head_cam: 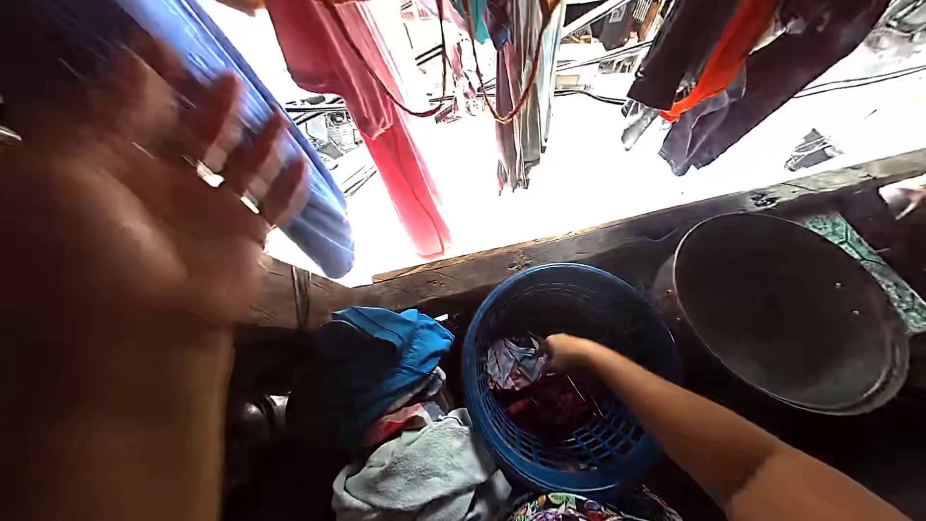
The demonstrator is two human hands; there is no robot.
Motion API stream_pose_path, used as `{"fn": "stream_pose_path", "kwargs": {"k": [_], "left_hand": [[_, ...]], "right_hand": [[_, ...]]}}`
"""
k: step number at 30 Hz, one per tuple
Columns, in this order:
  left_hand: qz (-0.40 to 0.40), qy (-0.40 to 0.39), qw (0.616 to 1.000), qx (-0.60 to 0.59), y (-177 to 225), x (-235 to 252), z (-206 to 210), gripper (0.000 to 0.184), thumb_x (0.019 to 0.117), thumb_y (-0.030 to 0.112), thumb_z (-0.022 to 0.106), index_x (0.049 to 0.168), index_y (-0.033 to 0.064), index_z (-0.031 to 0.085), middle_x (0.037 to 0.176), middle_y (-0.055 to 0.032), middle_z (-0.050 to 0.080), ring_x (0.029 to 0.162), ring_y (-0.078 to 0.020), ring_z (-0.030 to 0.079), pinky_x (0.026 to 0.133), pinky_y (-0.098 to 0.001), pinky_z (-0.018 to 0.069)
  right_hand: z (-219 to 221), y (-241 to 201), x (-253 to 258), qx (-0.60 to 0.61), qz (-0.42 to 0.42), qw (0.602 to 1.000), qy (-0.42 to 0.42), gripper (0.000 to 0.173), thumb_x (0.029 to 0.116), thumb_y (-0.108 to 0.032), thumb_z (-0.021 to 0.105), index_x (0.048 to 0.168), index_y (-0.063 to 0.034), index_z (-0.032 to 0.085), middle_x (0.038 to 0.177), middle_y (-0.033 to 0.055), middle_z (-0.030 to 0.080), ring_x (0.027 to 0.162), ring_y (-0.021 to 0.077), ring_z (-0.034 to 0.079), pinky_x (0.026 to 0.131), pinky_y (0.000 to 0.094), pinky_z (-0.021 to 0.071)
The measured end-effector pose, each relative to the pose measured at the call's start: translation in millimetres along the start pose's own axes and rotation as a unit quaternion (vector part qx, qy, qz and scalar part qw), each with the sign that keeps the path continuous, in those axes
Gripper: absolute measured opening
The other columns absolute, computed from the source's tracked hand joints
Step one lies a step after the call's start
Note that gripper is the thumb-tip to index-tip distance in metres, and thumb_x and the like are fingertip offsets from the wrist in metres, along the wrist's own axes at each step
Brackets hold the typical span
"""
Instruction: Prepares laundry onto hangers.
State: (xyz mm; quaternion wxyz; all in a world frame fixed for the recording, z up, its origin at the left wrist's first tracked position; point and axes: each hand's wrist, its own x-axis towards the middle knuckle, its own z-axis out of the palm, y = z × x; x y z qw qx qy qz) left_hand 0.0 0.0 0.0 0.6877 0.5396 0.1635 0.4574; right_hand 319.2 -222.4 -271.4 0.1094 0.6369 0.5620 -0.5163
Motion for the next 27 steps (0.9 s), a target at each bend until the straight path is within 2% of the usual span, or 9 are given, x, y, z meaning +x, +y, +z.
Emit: {"fn": "stream_pose_path", "kwargs": {"k": [2, 4, 6, 10, 13, 19, 22, 24, 27], "left_hand": [[-0.069, 0.17, 0.971, 0.151, -42, -49, 82, 0.031, 0.1066, 0.023, 0.042, 0.137, 0.0254, 0.049, 0.13, 0.0086, 0.064, 0.109, -0.0122, 0.068, 0.088, -0.0338, 0.0598], [-0.122, 0.161, 0.957, 0.209, -85, -100, 103, 0.034, 0.1019, 0.018, 0.05, 0.136, 0.0208, 0.05, 0.134, 0.0036, 0.06, 0.108, -0.0144, 0.068, 0.088, -0.0347, 0.0607], [-0.173, 0.144, 0.941, 0.251, -127, -145, 103, 0.04, 0.0974, 0.011, 0.052, 0.137, 0.014, 0.05, 0.134, -0.0041, 0.06, 0.109, -0.0198, 0.068, 0.088, -0.0399, 0.0609], [-0.264, 0.195, 0.91, 0.252, -184, -223, 106, 0.04, 0.0935, 0.0, 0.056, 0.133, -0.0008, 0.05, 0.125, -0.0146, 0.064, 0.1, -0.0232, 0.071, 0.082, -0.0378, 0.0622], [-0.269, 0.198, 0.898, 0.286, -189, -268, 110, 0.037, 0.0916, 0.0, 0.058, 0.128, -0.0058, 0.054, 0.123, -0.0138, 0.066, 0.098, -0.0179, 0.071, 0.082, -0.0315, 0.0618], [-0.194, 0.192, 0.89, 0.367, -200, -289, 118, 0.034, 0.0916, 0.005, 0.058, 0.123, -0.009, 0.058, 0.117, -0.0124, 0.069, 0.094, -0.0112, 0.071, 0.081, -0.0258, 0.0612], [-0.144, 0.134, 0.863, 0.465, -218, -283, 125, 0.032, 0.0919, 0.011, 0.058, 0.119, -0.0047, 0.066, 0.118, -0.0137, 0.069, 0.108, -0.0143, 0.068, 0.09, -0.0273, 0.0585], [-0.123, 0.099, 0.836, 0.525, -233, -283, 130, 0.032, 0.0906, 0.015, 0.058, 0.117, 0.0019, 0.071, 0.122, -0.0121, 0.069, 0.118, -0.0204, 0.065, 0.1, -0.0356, 0.0532], [-0.113, 0.062, 0.803, 0.582, -251, -287, 133, 0.032, 0.0876, 0.02, 0.059, 0.113, 0.0069, 0.075, 0.129, -0.0131, 0.068, 0.126, -0.0299, 0.06, 0.108, -0.0482, 0.0444]], "right_hand": [[47, 3, 13, 0.025, 0.031, 0.999, -0.027, 0.075, 0.0897, -0.032, 0.08, 0.144, 0.0087, 0.048, 0.135, 0.0346, 0.057, 0.128, 0.0487, 0.054, 0.108, 0.0667, 0.0402], [87, 1, 17, 0.007, 0.094, 0.995, -0.041, 0.117, 0.0835, -0.043, 0.084, 0.163, -0.0002, 0.009, 0.148, 0.0402, 0.04, 0.135, 0.0536, 0.047, 0.109, 0.0674, 0.0396], [111, 3, 21, -0.007, 0.124, 0.992, -0.004, 0.124, 0.0835, -0.042, 0.082, 0.165, -0.0089, -0.005, 0.149, 0.0412, 0.037, 0.133, 0.0561, 0.047, 0.106, 0.0668, 0.0427], [89, 21, 18, 0.039, 0.091, 0.989, 0.107, 0.058, 0.0992, -0.02, 0.06, 0.152, -0.0064, 0.043, 0.13, 0.0313, 0.062, 0.123, 0.0516, 0.058, 0.1, 0.069, 0.0456], [35, 41, 11, 0.126, 0.126, 0.963, 0.2, 0.037, 0.0979, -0.021, 0.062, 0.133, -0.0081, 0.063, 0.122, 0.0282, 0.067, 0.115, 0.0501, 0.063, 0.093, 0.0717, 0.0485], [-51, 62, -18, 0.146, 0.12, 0.942, 0.278, 0.039, 0.1006, -0.02, 0.059, 0.134, 0.0, 0.06, 0.124, 0.0289, 0.065, 0.121, 0.0452, 0.061, 0.101, 0.0657, 0.0461], [-31, 43, -16, 0.078, 0.096, 0.946, 0.3, 0.046, 0.0963, -0.014, 0.065, 0.14, -0.0034, 0.056, 0.133, 0.032, 0.058, 0.126, 0.0515, 0.055, 0.097, 0.0708, 0.0461], [-1, 25, -11, 0.007, 0.035, 0.952, 0.305, 0.065, 0.0892, -0.002, 0.071, 0.15, -0.0023, 0.048, 0.151, 0.0392, 0.037, 0.14, 0.0604, 0.034, 0.102, 0.0799, 0.0341], [52, 1, -2, -0.081, -0.113, 0.959, 0.247, 0.054, 0.0816, 0.003, 0.076, 0.133, 0.0008, 0.061, 0.133, 0.0343, 0.054, 0.124, 0.0535, 0.053, 0.093, 0.0682, 0.0486]]}}
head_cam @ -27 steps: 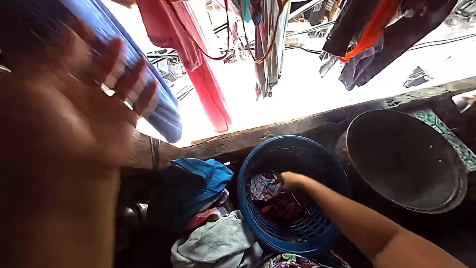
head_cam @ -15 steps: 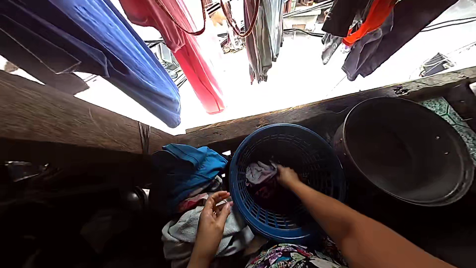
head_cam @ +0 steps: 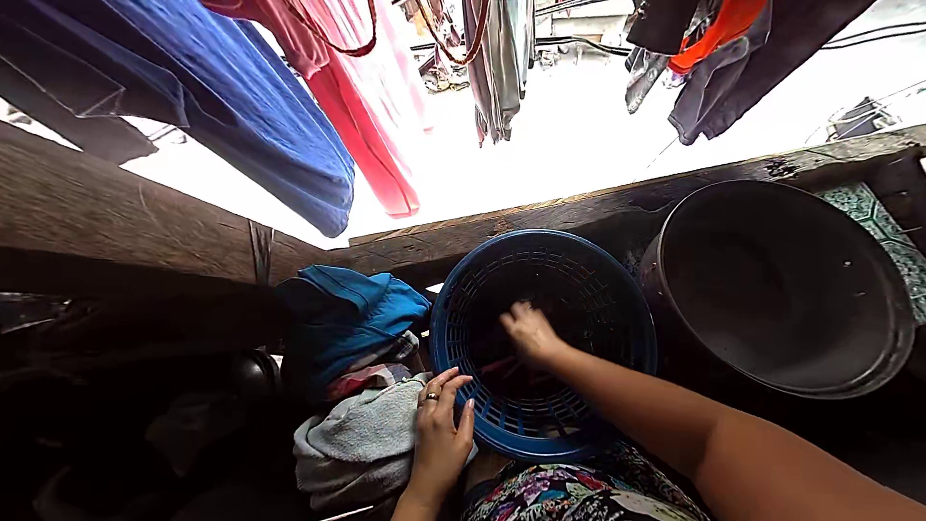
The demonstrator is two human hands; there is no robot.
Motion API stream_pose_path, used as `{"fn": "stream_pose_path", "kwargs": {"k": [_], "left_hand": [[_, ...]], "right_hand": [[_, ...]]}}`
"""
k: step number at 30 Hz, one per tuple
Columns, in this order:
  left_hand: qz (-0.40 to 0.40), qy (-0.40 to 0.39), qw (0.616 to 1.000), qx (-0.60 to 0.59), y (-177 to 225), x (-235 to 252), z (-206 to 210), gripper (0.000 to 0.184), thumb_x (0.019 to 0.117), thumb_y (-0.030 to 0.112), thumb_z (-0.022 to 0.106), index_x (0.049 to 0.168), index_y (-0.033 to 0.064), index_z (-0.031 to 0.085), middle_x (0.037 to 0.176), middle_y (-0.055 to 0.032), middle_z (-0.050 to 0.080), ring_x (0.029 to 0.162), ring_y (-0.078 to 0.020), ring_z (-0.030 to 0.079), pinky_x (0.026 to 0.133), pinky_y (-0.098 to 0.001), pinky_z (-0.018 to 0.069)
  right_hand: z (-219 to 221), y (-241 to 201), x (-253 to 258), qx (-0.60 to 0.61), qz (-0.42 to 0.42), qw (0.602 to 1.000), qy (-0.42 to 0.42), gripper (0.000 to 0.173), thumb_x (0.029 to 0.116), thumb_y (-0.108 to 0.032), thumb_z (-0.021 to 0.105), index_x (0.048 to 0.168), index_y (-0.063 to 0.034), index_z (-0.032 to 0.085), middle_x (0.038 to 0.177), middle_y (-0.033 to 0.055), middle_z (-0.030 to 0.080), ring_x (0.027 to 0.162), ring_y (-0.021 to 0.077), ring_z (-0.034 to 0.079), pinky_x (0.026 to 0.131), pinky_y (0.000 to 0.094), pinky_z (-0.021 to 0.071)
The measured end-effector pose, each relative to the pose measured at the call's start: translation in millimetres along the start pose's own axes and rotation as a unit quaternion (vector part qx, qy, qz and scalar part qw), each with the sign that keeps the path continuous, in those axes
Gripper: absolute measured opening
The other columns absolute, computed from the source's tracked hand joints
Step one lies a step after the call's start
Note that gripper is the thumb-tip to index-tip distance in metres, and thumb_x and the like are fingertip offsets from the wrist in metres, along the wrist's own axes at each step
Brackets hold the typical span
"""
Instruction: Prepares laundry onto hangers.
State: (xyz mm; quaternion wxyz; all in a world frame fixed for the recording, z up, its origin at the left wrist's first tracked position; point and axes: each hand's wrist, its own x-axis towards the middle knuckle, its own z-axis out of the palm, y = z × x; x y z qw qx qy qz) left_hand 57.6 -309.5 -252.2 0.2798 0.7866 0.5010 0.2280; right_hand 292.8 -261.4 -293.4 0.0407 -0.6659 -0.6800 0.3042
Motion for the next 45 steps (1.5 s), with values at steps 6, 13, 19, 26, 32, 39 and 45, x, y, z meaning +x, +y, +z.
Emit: {"fn": "stream_pose_path", "kwargs": {"k": [6, 13, 19, 26, 32, 39, 45], "left_hand": [[0.021, -0.04, 0.997, 0.069, -4, -12, 14, 0.031, 0.0855, 0.022, 0.06, 0.11, 0.0146, 0.077, 0.137, -0.0114, 0.064, 0.134, -0.0374, 0.054, 0.104, -0.0619, 0.0424], [0.022, -0.062, 0.994, 0.087, -10, -21, 19, 0.034, 0.0962, 0.024, 0.047, 0.108, 0.0184, 0.078, 0.138, -0.0047, 0.065, 0.141, -0.038, 0.046, 0.113, -0.0588, 0.0356], [0.025, -0.077, 0.994, 0.079, -13, -17, 24, 0.037, 0.0967, 0.021, 0.045, 0.112, 0.0243, 0.078, 0.144, -0.0131, 0.059, 0.145, -0.0446, 0.038, 0.117, -0.0584, 0.0303], [0.01, -0.102, 0.992, 0.069, -15, -14, 22, 0.034, 0.0965, 0.02, 0.048, 0.111, 0.0267, 0.079, 0.151, -0.0127, 0.053, 0.149, -0.0424, 0.032, 0.12, -0.0577, 0.0255], [0.013, -0.117, 0.991, 0.058, -15, -13, 20, 0.033, 0.0978, 0.022, 0.049, 0.113, 0.0271, 0.079, 0.154, -0.014, 0.049, 0.15, -0.0426, 0.03, 0.12, -0.0584, 0.024], [-0.006, -0.181, 0.983, 0.035, -16, -7, 13, 0.035, 0.1021, 0.028, 0.046, 0.12, 0.031, 0.075, 0.16, -0.0175, 0.039, 0.154, -0.0416, 0.021, 0.121, -0.0622, 0.0161], [-0.005, -0.198, 0.979, 0.042, -12, -9, 10, 0.035, 0.1029, 0.028, 0.044, 0.12, 0.0318, 0.074, 0.163, -0.0102, 0.037, 0.155, -0.0402, 0.016, 0.121, -0.0652, 0.0093]], "right_hand": [[75, 13, 7, -0.046, 0.016, 0.963, -0.263, 0.117, 0.0746, -0.014, 0.09, 0.165, -0.0348, 0.019, 0.169, 0.0289, -0.001, 0.137, 0.0671, 0.031, 0.093, 0.082, 0.0368], [56, 44, 39, 0.145, 0.157, 0.965, -0.151, 0.052, 0.0864, -0.002, 0.072, 0.137, -0.0097, 0.062, 0.142, 0.0297, 0.053, 0.124, 0.0496, 0.057, 0.097, 0.0668, 0.0499], [-5, 111, 69, 0.256, 0.243, 0.936, -0.009, 0.015, 0.0909, -0.007, 0.065, 0.103, -0.0021, 0.071, 0.105, 0.0245, 0.069, 0.105, 0.0428, 0.065, 0.088, 0.0674, 0.0485], [-16, 98, 65, 0.182, 0.204, 0.961, -0.032, 0.015, 0.0871, -0.006, 0.071, 0.102, -0.0018, 0.071, 0.103, 0.0227, 0.07, 0.104, 0.0406, 0.066, 0.088, 0.0644, 0.0499], [17, 98, 61, 0.379, 0.269, 0.885, 0.037, 0.047, 0.0913, 0.001, 0.067, 0.137, -0.003, 0.056, 0.13, 0.0245, 0.063, 0.114, 0.0398, 0.066, 0.094, 0.0593, 0.0545], [10, 28, 30, 0.061, 0.09, 0.974, -0.198, 0.025, 0.0853, -0.009, 0.077, 0.105, 0.005, 0.072, 0.106, 0.026, 0.07, 0.104, 0.0437, 0.067, 0.089, 0.0655, 0.053], [49, 30, -7, -0.101, 0.291, 0.863, -0.401, 0.073, 0.0882, -0.038, 0.08, 0.137, 0.0103, 0.054, 0.145, 0.0289, 0.052, 0.136, 0.043, 0.051, 0.106, 0.0623, 0.043]]}}
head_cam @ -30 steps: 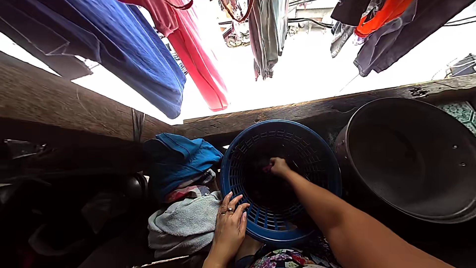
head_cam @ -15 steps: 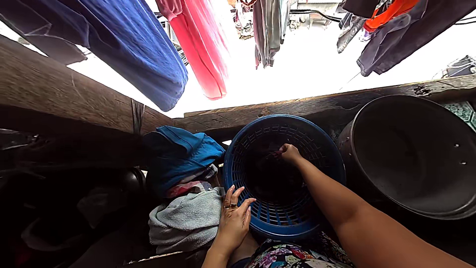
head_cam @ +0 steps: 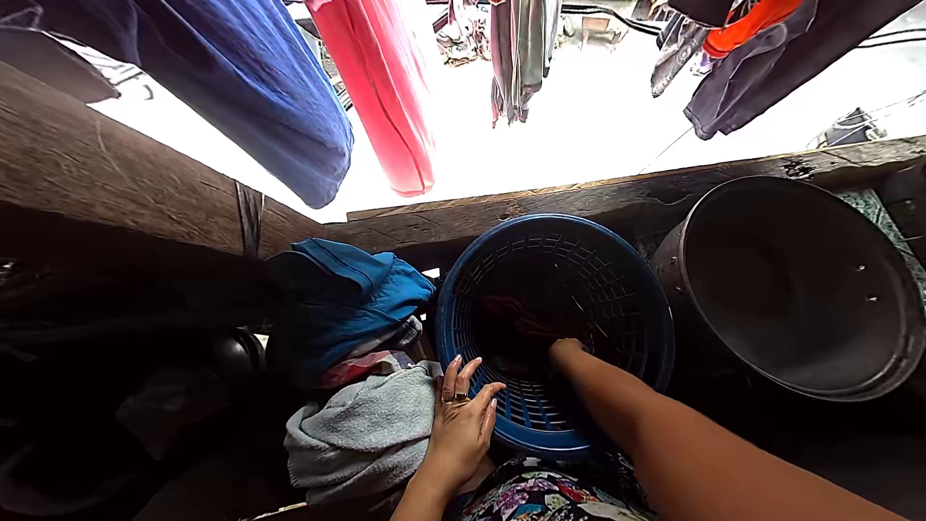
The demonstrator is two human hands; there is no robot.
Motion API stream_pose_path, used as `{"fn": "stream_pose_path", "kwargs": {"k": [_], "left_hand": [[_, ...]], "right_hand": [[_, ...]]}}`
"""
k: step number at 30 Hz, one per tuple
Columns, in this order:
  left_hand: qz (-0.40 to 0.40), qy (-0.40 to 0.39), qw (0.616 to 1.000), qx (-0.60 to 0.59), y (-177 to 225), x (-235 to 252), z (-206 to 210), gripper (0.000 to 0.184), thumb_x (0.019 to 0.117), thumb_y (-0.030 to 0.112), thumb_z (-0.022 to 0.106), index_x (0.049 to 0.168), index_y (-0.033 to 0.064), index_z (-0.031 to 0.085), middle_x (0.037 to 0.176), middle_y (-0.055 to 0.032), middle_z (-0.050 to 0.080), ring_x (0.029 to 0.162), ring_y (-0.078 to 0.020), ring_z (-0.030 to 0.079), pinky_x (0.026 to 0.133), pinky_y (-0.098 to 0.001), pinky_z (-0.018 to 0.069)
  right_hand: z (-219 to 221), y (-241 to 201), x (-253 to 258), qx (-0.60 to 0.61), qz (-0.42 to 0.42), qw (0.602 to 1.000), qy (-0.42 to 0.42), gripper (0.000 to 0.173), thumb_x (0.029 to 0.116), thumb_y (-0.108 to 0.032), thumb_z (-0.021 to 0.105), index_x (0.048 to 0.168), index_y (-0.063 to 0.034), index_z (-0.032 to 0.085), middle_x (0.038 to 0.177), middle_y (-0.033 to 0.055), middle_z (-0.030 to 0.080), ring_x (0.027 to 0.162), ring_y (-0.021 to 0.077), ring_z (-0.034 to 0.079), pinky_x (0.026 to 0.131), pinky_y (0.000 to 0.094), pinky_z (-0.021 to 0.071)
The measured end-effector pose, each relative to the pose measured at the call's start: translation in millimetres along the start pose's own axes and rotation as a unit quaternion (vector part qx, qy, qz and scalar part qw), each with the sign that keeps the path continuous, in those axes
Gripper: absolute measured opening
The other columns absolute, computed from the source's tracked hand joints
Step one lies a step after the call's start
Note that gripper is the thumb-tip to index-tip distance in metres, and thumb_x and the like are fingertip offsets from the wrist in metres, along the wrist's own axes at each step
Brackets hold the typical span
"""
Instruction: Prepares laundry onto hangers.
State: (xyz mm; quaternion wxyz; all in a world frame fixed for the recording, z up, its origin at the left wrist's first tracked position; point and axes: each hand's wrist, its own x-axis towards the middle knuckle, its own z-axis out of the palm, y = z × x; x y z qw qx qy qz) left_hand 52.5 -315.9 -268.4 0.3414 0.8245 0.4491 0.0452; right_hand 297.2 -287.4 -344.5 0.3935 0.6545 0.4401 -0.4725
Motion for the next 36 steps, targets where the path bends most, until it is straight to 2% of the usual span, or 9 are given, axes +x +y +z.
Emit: {"fn": "stream_pose_path", "kwargs": {"k": [4, 14, 19, 23, 27, 30, 32, 34, 36], "left_hand": [[0.007, 0.008, 1.0, 0.01, -1, -1, 3, 0.035, 0.1029, 0.028, 0.045, 0.119, 0.0319, 0.075, 0.162, -0.0085, 0.039, 0.155, -0.0397, 0.017, 0.12, -0.0663, 0.0085], [0.02, 0.038, 0.999, -0.007, -3, 3, 3, 0.034, 0.1001, 0.024, 0.047, 0.115, 0.0301, 0.077, 0.157, -0.0128, 0.045, 0.153, -0.0428, 0.022, 0.119, -0.0672, 0.0126], [0.02, 0.047, 0.999, -0.014, -5, 5, 2, 0.036, 0.1, 0.024, 0.047, 0.122, 0.03, 0.075, 0.158, -0.014, 0.044, 0.152, -0.0438, 0.023, 0.119, -0.0668, 0.0135], [0.024, 0.045, 0.999, -0.01, -3, 5, 1, 0.044, 0.099, 0.027, 0.047, 0.14, 0.0248, 0.065, 0.157, -0.0171, 0.044, 0.151, -0.0473, 0.024, 0.117, -0.0705, 0.0146], [-0.029, 0.032, 0.998, 0.05, 26, 9, -10, 0.083, 0.094, 0.042, 0.062, 0.162, 0.0075, 0.029, 0.167, -0.0198, 0.026, 0.154, -0.0454, 0.018, 0.112, -0.0803, 0.0085], [0.03, 0.184, 0.982, 0.038, 42, 32, -10, 0.089, 0.0859, 0.05, 0.071, 0.155, 0.002, 0.042, 0.157, -0.0202, 0.044, 0.147, -0.0421, 0.038, 0.111, -0.0825, 0.0159], [0.04, 0.195, 0.979, -0.05, 57, 49, -29, 0.064, 0.0874, 0.032, 0.075, 0.143, 0.006, 0.058, 0.139, -0.0098, 0.064, 0.133, -0.026, 0.057, 0.111, -0.0648, 0.0377], [0.026, 0.201, 0.968, -0.15, 75, 62, -62, 0.031, 0.088, 0.009, 0.07, 0.117, -0.0001, 0.068, 0.1, -0.0109, 0.072, 0.092, -0.0186, 0.069, 0.083, -0.047, 0.0569], [0.046, 0.222, 0.96, -0.163, 80, 68, -90, 0.03, 0.0928, 0.005, 0.062, 0.121, -0.0045, 0.064, 0.1, -0.0165, 0.071, 0.089, -0.0215, 0.069, 0.079, -0.0472, 0.0568]], "right_hand": [[2, 8, 9, -0.027, -0.016, 0.999, 0.002, 0.042, 0.1019, -0.015, 0.059, 0.136, 0.0077, 0.056, 0.146, 0.0264, 0.053, 0.136, 0.0424, 0.052, 0.107, 0.0616, 0.0434], [-33, -8, -30, -0.043, -0.159, 0.986, -0.028, 0.044, 0.0973, -0.028, 0.066, 0.115, 0.0119, 0.066, 0.123, 0.031, 0.064, 0.119, 0.0441, 0.061, 0.097, 0.0652, 0.0453], [-47, 8, -80, 0.095, -0.304, 0.948, 0.003, 0.028, 0.1024, -0.015, 0.057, 0.107, 0.0107, 0.069, 0.103, 0.0269, 0.066, 0.097, 0.0354, 0.062, 0.087, 0.0567, 0.046], [-70, 51, -119, 0.346, -0.446, 0.824, 0.042, 0.02, 0.0935, -0.001, 0.045, 0.086, -0.0006, 0.064, 0.083, 0.0012, 0.058, 0.077, 0.0071, 0.053, 0.073, 0.0291, 0.045], [-87, 68, -140, 0.428, -0.575, 0.697, 0.011, 0.022, 0.0875, -0.011, 0.042, 0.088, -0.0127, 0.065, 0.08, -0.0076, 0.065, 0.072, -0.0003, 0.061, 0.064, 0.0213, 0.0516], [-90, 56, -155, 0.407, -0.668, 0.623, -0.006, 0.024, 0.0882, -0.01, 0.042, 0.09, -0.0116, 0.066, 0.079, -0.0079, 0.065, 0.071, -0.0015, 0.061, 0.062, 0.0194, 0.0514], [-93, 50, -169, 0.409, -0.724, 0.556, 0.004, 0.023, 0.09, -0.014, 0.046, 0.094, -0.0135, 0.069, 0.085, -0.0094, 0.067, 0.077, -0.0023, 0.062, 0.068, 0.02, 0.053], [-98, 50, -184, 0.435, -0.748, 0.497, 0.055, 0.024, 0.0919, -0.02, 0.049, 0.098, -0.0186, 0.073, 0.092, -0.0117, 0.07, 0.085, -0.0029, 0.064, 0.074, 0.0213, 0.0549], [-105, 57, -193, 0.487, -0.725, 0.476, 0.106, 0.027, 0.0954, -0.033, 0.049, 0.096, -0.0255, 0.075, 0.094, -0.014, 0.073, 0.088, -0.0037, 0.066, 0.077, 0.0214, 0.0562]]}}
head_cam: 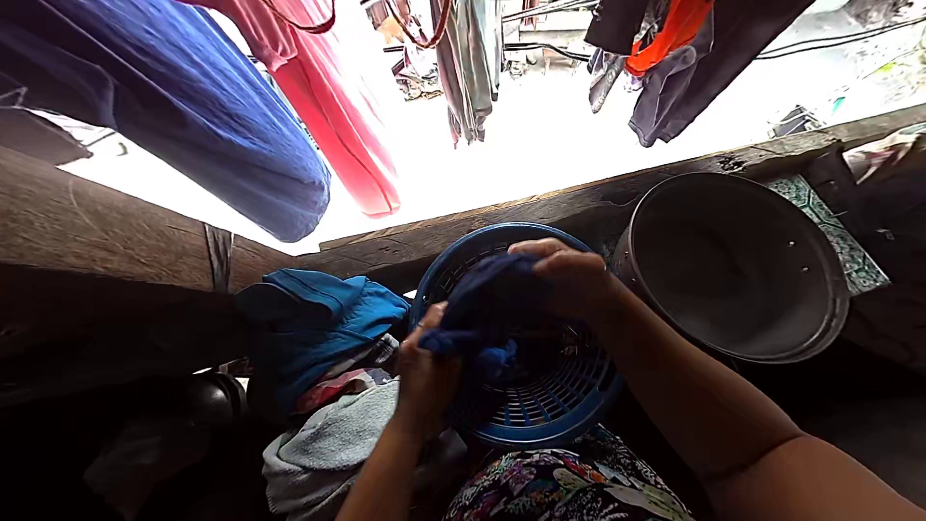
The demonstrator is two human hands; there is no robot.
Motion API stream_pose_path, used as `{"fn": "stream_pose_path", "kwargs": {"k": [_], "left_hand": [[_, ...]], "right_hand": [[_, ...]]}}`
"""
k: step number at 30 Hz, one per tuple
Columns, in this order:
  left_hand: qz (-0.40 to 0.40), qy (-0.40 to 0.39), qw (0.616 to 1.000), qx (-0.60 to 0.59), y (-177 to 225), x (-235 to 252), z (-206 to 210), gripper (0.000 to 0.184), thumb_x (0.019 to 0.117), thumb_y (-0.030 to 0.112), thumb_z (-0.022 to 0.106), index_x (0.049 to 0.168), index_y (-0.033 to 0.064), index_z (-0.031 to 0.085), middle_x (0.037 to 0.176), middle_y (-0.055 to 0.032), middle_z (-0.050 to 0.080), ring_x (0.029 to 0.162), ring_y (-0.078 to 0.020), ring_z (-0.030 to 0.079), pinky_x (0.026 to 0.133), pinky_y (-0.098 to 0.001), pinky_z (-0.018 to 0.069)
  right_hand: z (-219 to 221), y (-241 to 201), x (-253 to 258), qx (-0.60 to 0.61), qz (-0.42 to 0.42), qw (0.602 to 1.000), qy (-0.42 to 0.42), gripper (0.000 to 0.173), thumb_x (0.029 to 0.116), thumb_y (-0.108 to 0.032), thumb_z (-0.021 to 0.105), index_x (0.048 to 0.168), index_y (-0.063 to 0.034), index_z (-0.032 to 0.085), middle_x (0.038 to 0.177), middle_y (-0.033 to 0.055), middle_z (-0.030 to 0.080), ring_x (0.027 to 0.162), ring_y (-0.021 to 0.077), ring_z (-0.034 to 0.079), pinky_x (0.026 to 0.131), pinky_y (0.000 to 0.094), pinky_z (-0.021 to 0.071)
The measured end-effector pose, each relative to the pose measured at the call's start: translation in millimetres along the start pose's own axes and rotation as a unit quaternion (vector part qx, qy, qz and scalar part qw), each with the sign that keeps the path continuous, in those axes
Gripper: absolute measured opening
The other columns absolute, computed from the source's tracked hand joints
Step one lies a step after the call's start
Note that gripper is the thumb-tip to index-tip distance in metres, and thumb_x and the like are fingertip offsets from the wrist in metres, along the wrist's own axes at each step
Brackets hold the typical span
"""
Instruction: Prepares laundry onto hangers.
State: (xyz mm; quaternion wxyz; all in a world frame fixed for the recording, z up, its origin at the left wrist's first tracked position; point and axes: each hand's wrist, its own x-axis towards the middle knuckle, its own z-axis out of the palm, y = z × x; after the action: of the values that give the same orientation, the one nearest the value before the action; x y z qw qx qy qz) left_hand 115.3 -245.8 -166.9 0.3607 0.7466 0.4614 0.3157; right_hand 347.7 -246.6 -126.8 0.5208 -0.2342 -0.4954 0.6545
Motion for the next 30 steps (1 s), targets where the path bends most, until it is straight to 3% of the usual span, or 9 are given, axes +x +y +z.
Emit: {"fn": "stream_pose_path", "kwargs": {"k": [4, 7, 10, 13, 16, 19, 21, 23, 30], "left_hand": [[0.011, 0.07, 0.995, -0.068, 10, 14, -34, 0.04, 0.0974, 0.014, 0.058, 0.137, 0.0073, 0.053, 0.114, 0.002, 0.065, 0.097, 0.0, 0.064, 0.084, -0.0269, 0.0575], [0.028, 0.079, 0.989, -0.124, 13, 15, -43, 0.041, 0.0958, 0.013, 0.061, 0.136, 0.0145, 0.052, 0.117, 0.0098, 0.063, 0.105, 0.0015, 0.062, 0.091, -0.0235, 0.0559], [0.013, 0.078, 0.982, -0.171, 8, 9, -41, 0.035, 0.0994, 0.01, 0.057, 0.133, 0.0186, 0.054, 0.116, 0.012, 0.064, 0.106, 0.0003, 0.063, 0.091, -0.0239, 0.0562], [-0.015, 0.077, 0.981, -0.18, -4, -1, -41, 0.036, 0.1004, 0.008, 0.053, 0.136, 0.0124, 0.052, 0.119, 0.0063, 0.064, 0.11, -0.0035, 0.063, 0.097, -0.0284, 0.0545], [-0.065, 0.074, 0.984, -0.149, -11, -11, -48, 0.041, 0.0952, 0.003, 0.057, 0.136, 0.0061, 0.051, 0.115, 0.0011, 0.066, 0.104, -0.004, 0.065, 0.093, -0.026, 0.0561], [-0.114, 0.07, 0.979, -0.152, -9, -20, -57, 0.043, 0.0951, 0.002, 0.055, 0.137, 0.0008, 0.048, 0.116, -0.0014, 0.065, 0.104, -0.0036, 0.064, 0.093, -0.0249, 0.0556], [-0.134, 0.055, 0.974, -0.172, -4, -24, -62, 0.052, 0.0952, 0.001, 0.054, 0.145, -0.0019, 0.04, 0.124, -0.0041, 0.063, 0.11, -0.0043, 0.063, 0.096, -0.0248, 0.0542], [-0.149, 0.038, 0.971, -0.183, 2, -28, -63, 0.059, 0.0931, -0.002, 0.053, 0.149, -0.0044, 0.035, 0.129, -0.0064, 0.06, 0.114, -0.0045, 0.061, 0.099, -0.0239, 0.0525], [-0.23, -0.054, 0.952, -0.194, 14, -18, -64, 0.085, 0.0731, -0.001, 0.07, 0.152, 0.0086, 0.04, 0.121, -0.0096, 0.064, 0.104, -0.0155, 0.068, 0.086, -0.0301, 0.0595]], "right_hand": [[-53, 22, -4, -0.248, 0.219, 0.925, 0.185, 0.055, 0.1124, -0.037, 0.027, 0.119, -0.0019, 0.068, 0.107, 0.0092, 0.07, 0.098, 0.0164, 0.066, 0.087, 0.0413, 0.0552], [-100, 98, -20, -0.456, 0.444, 0.733, 0.24, 0.042, 0.1017, -0.028, 0.063, 0.118, 0.0106, 0.066, 0.116, 0.0331, 0.066, 0.111, 0.0466, 0.064, 0.096, 0.0664, 0.0483], [-120, 161, -44, -0.44, 0.55, 0.667, 0.242, 0.063, 0.095, -0.026, 0.073, 0.144, 0.0057, 0.049, 0.136, 0.031, 0.058, 0.129, 0.0455, 0.056, 0.107, 0.0636, 0.0442], [-126, 195, -59, -0.422, 0.543, 0.68, 0.256, 0.082, 0.0933, -0.008, 0.069, 0.163, -0.0133, 0.026, 0.14, 0.0281, 0.058, 0.13, 0.045, 0.057, 0.106, 0.0626, 0.0456], [-128, 192, -54, -0.421, 0.551, 0.678, 0.244, 0.063, 0.0922, -0.007, 0.061, 0.153, -0.0169, 0.048, 0.138, 0.0213, 0.062, 0.13, 0.0397, 0.058, 0.106, 0.0622, 0.0463], [-121, 149, -40, -0.401, 0.532, 0.717, 0.206, 0.041, 0.1062, -0.021, 0.051, 0.144, -0.0063, 0.056, 0.139, 0.0244, 0.06, 0.13, 0.0412, 0.057, 0.108, 0.0627, 0.043], [-103, 106, -39, -0.366, 0.483, 0.767, 0.209, 0.036, 0.1112, -0.026, 0.044, 0.139, -0.0068, 0.057, 0.115, 0.0238, 0.065, 0.097, 0.0369, 0.067, 0.084, 0.0563, 0.0541], [-76, 68, -50, -0.278, 0.426, 0.831, 0.227, 0.03, 0.1127, -0.024, 0.039, 0.133, -0.0078, 0.055, 0.077, 0.0122, 0.054, 0.058, 0.022, 0.056, 0.056, 0.0413, 0.0541], [-27, -17, -103, -0.102, 0.279, 0.928, 0.226, 0.015, 0.1019, -0.005, 0.044, 0.103, -0.0083, 0.059, 0.067, -0.0027, 0.052, 0.057, 0.0056, 0.052, 0.064, 0.025, 0.0546]]}}
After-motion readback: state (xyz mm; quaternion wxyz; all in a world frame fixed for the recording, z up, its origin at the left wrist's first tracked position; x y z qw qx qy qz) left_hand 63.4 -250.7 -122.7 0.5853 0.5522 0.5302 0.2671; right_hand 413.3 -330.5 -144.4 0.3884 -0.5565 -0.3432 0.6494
